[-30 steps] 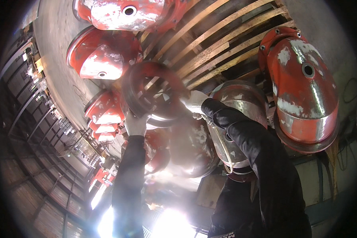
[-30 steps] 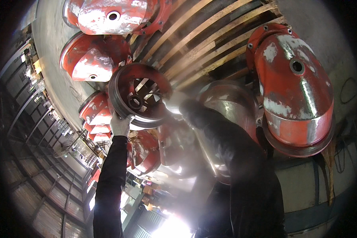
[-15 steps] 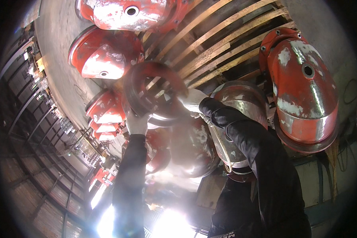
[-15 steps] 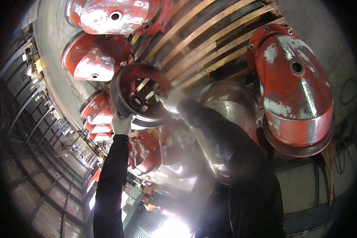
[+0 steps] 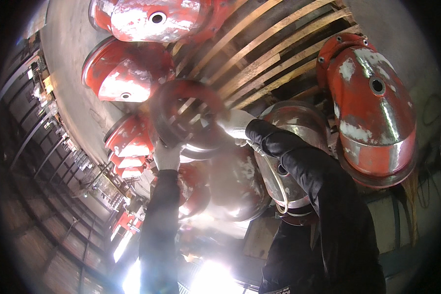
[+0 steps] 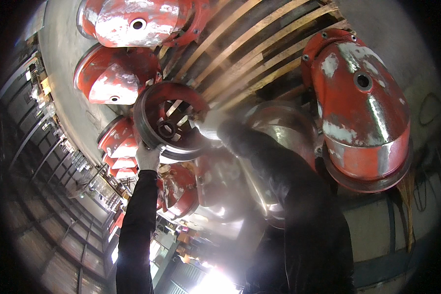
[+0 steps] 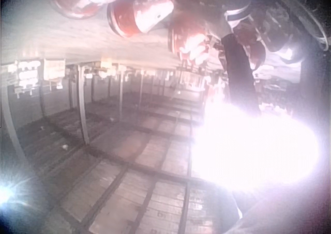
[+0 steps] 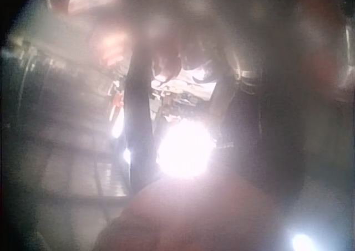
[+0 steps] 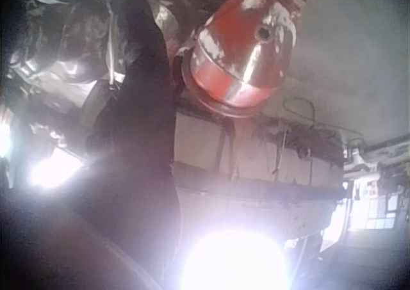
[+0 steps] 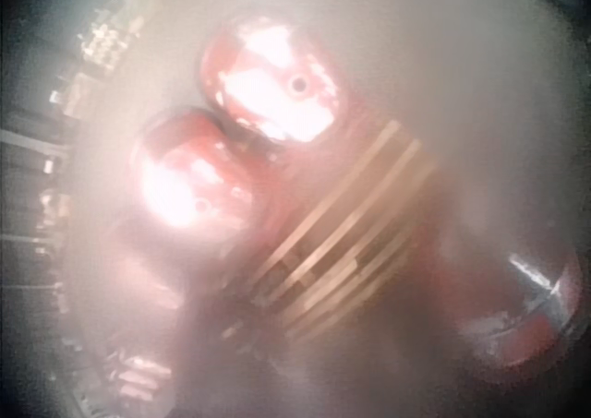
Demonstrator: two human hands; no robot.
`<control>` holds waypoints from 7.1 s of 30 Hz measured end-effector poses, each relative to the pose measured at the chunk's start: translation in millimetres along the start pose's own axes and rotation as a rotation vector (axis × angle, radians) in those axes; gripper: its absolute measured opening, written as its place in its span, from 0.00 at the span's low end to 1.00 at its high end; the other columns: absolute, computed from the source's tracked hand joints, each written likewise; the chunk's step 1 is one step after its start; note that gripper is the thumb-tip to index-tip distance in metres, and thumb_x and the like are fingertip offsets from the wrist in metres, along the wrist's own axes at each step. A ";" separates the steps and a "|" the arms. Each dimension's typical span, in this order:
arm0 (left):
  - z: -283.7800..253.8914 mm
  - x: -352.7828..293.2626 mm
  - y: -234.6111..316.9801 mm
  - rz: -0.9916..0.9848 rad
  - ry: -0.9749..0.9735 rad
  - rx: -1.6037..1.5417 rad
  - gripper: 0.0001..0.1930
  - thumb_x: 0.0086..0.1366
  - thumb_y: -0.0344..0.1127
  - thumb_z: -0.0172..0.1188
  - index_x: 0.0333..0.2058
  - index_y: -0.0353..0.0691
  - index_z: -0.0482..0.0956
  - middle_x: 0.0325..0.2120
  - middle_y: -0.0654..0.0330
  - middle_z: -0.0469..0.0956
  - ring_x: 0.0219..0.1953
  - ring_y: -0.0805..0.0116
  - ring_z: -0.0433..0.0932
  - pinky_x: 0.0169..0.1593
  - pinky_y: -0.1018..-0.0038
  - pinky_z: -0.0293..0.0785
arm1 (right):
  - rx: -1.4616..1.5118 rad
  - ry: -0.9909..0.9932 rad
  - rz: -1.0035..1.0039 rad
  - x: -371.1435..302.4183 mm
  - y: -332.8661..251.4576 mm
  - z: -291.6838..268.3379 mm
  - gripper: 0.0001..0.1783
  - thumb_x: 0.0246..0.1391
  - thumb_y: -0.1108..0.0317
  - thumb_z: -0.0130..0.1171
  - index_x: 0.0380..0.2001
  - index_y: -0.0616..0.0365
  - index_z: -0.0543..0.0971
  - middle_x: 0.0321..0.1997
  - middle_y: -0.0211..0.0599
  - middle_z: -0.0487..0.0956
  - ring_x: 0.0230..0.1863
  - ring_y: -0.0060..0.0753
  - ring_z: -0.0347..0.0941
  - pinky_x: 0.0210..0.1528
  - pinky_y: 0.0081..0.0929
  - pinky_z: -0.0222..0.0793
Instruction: The person uses a wire brush to scrub the inner surfaces of several red metal parts arranged on a wooden pallet. They rotate each part by hand to access different areas and continue brushing until the end of the clip.
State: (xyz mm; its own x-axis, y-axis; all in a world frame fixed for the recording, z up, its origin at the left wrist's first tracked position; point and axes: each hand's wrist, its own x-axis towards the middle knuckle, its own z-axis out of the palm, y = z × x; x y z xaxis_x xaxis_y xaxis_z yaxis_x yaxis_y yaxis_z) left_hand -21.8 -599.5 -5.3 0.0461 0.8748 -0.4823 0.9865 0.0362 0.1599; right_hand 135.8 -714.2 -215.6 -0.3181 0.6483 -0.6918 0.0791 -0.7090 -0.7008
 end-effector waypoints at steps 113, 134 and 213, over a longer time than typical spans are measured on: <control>-123.3 -356.9 -370.2 1.194 -0.349 0.124 0.27 0.73 0.51 0.53 0.23 0.32 0.81 0.24 0.37 0.78 0.33 0.34 0.79 0.36 0.44 0.71 | 1.650 1.250 -0.229 -612.0 109.7 608.2 0.20 0.71 0.54 0.50 0.48 0.61 0.76 0.52 0.55 0.78 0.54 0.57 0.79 0.54 0.59 0.78; 20.3 -413.9 -468.3 1.595 -0.444 0.846 0.33 0.75 0.57 0.42 0.21 0.41 0.83 0.22 0.47 0.82 0.29 0.42 0.82 0.39 0.48 0.75 | 0.947 1.367 0.244 -459.9 159.5 792.2 0.32 0.65 0.44 0.56 0.52 0.67 0.79 0.34 0.46 0.83 0.31 0.40 0.84 0.36 0.32 0.81; 153.0 -400.8 -320.0 1.078 -0.252 0.625 0.23 0.55 0.32 0.76 0.49 0.30 0.83 0.42 0.54 0.88 0.43 0.65 0.85 0.51 0.70 0.78 | 1.210 1.227 -0.191 -206.7 243.3 713.8 0.27 0.68 0.44 0.48 0.42 0.57 0.83 0.24 0.56 0.80 0.28 0.57 0.80 0.35 0.52 0.74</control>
State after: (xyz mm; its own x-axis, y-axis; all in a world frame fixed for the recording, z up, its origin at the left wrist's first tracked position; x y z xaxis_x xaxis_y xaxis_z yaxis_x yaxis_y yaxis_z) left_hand -331.9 -1035.7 5.1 0.8289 0.2004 -0.5222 0.3329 -0.9270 0.1727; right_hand -453.5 -1218.9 -118.7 0.6521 0.1506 -0.7430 -0.7493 -0.0213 -0.6619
